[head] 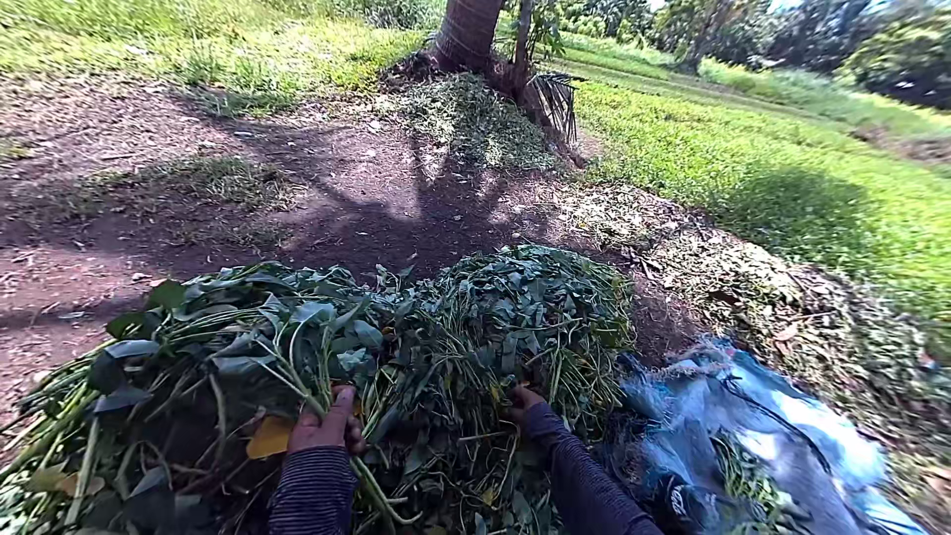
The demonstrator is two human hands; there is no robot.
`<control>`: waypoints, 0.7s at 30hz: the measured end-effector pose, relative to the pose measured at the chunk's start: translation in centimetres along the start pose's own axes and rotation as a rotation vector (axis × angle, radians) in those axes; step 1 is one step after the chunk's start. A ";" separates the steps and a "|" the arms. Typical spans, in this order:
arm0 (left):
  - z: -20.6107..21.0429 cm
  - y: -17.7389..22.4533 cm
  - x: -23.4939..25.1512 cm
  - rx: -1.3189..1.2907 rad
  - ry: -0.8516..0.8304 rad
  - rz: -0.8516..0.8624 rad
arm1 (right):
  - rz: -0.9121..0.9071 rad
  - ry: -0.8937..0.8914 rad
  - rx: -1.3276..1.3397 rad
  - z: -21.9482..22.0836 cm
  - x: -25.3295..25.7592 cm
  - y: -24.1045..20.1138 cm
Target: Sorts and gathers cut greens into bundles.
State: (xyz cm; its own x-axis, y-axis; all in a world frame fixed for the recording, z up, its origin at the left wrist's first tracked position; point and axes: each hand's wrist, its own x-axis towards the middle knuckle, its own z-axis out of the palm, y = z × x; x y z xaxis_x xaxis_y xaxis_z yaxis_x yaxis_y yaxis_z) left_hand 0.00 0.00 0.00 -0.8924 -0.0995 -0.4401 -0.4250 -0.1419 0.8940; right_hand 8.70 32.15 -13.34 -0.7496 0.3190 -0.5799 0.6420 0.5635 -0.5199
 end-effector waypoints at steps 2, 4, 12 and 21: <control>-0.1 -0.4 -0.1 -0.023 -0.045 -0.006 | -0.076 -0.006 0.117 -2.0 -2.1 -1.1; 0.3 -0.3 -0.9 -0.037 -0.078 -0.027 | -0.145 -0.028 0.164 -3.9 -4.8 -2.9; 2.3 -1.3 -4.6 -0.023 -0.291 -0.216 | -0.184 -0.133 0.690 1.1 -14.0 -7.3; 2.1 -3.8 -4.1 0.416 -0.406 -0.133 | -0.266 -0.164 0.216 8.0 -16.9 -6.9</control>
State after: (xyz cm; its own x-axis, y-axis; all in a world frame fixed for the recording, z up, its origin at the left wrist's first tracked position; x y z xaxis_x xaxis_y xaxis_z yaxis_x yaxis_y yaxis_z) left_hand 4.95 3.01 -1.45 -0.7789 0.2886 -0.5568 -0.4880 0.2786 0.8272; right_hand 18.26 16.77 -5.00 -0.8702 0.0473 -0.4905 0.4608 0.4306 -0.7760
